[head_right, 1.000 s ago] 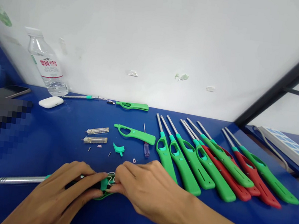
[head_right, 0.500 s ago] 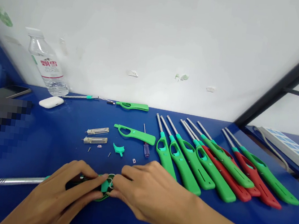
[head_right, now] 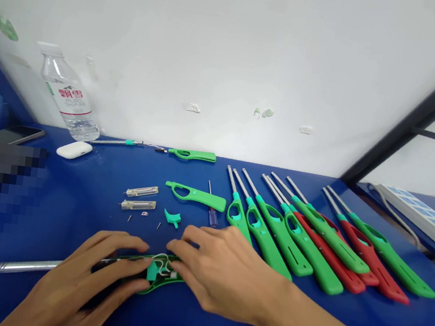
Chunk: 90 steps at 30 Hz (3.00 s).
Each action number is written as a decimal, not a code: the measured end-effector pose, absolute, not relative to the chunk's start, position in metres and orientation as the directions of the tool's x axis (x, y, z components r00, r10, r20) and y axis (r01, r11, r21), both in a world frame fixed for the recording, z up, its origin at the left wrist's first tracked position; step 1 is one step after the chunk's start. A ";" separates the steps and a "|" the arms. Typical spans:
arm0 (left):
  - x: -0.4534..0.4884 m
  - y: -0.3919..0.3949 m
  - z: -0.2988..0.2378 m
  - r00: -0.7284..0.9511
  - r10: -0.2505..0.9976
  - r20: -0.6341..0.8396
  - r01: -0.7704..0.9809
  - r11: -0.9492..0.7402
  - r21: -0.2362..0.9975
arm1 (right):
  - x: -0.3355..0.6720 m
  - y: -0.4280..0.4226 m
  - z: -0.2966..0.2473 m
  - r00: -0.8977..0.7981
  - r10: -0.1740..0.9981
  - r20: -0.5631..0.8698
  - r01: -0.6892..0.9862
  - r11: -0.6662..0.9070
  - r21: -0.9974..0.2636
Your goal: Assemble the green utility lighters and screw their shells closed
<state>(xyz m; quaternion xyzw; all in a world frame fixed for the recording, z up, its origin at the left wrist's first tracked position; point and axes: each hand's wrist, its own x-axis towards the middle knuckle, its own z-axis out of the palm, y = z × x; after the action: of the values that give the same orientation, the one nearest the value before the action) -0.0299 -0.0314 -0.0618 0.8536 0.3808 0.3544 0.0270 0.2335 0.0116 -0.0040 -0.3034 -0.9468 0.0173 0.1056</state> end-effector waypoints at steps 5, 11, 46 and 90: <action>-0.032 -0.031 -0.061 0.490 0.664 0.565 0.614 -0.723 0.318 | 0.236 0.015 -0.008 -0.835 0.532 0.143 0.536 0.844 -0.011; -0.026 -0.032 -0.057 0.457 0.651 0.606 0.676 -0.697 0.240 | 0.236 0.015 -0.010 -0.880 0.423 0.217 0.456 0.880 0.134; -0.030 -0.032 -0.064 0.465 0.697 0.546 0.653 -0.686 0.320 | 0.230 0.009 -0.014 -0.787 0.518 0.335 0.541 0.841 -0.027; -0.029 -0.035 -0.060 0.404 0.752 0.521 0.707 -0.618 0.344 | 0.224 0.009 -0.018 -0.708 0.625 0.328 0.594 0.779 -0.203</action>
<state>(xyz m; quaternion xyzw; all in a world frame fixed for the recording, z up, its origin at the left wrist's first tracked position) -0.0295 -0.0351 -0.0597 0.8372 0.4357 0.3289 0.0342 0.2244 0.0086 -0.0177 -0.3300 -0.9233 0.0414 0.1921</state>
